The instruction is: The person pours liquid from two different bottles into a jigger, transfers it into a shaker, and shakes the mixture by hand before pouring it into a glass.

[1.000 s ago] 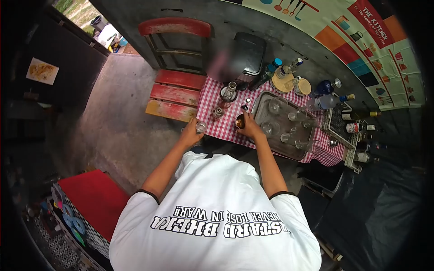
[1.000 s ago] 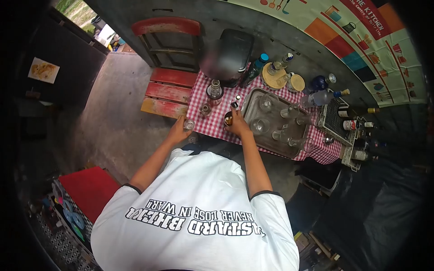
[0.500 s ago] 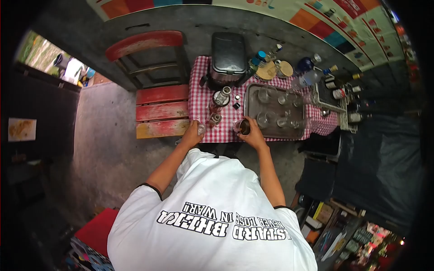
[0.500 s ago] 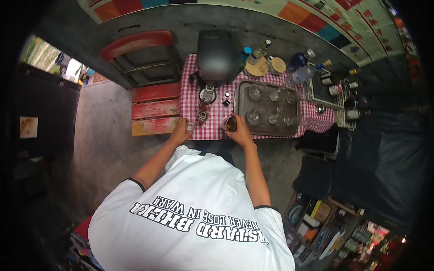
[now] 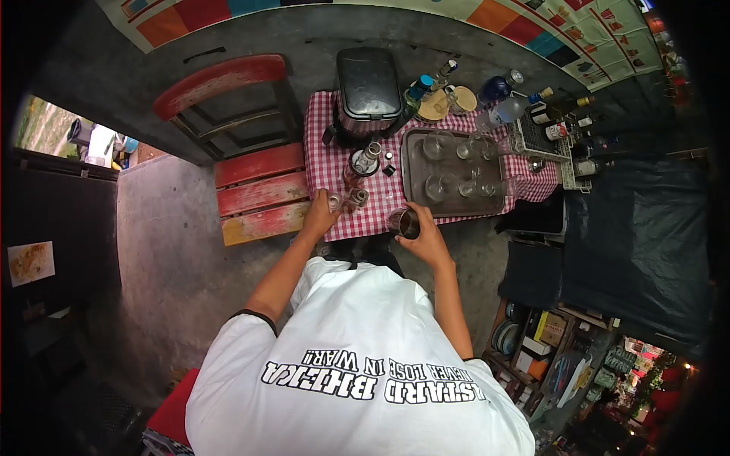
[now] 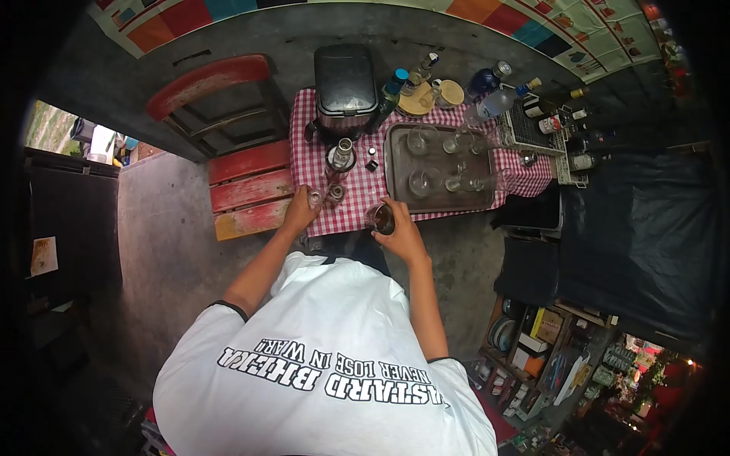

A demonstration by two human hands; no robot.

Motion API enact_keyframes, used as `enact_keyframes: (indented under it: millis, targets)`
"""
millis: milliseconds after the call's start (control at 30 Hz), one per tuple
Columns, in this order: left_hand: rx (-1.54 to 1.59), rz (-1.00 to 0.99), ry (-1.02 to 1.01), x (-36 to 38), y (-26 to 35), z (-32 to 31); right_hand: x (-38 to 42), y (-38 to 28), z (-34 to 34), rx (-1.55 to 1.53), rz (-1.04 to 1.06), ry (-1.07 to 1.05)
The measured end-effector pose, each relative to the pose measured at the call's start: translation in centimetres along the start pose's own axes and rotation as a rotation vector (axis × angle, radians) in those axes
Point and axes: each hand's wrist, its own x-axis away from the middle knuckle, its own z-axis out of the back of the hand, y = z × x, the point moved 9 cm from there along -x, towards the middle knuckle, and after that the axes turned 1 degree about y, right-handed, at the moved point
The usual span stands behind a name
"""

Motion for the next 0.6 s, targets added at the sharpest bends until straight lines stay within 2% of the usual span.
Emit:
enact_keyframes:
  millis: [267, 600]
  targets:
    - [0.019, -0.115, 0.04, -3.6, -0.2, 0.5, -0.3, -0.7, 1.2, 0.012, -0.007, 0.011]
    - [0.076, -0.138, 0.041, -3.9, 0.5, 0.2, -0.7, -0.5, 1.8, -0.012, -0.046, -0.008]
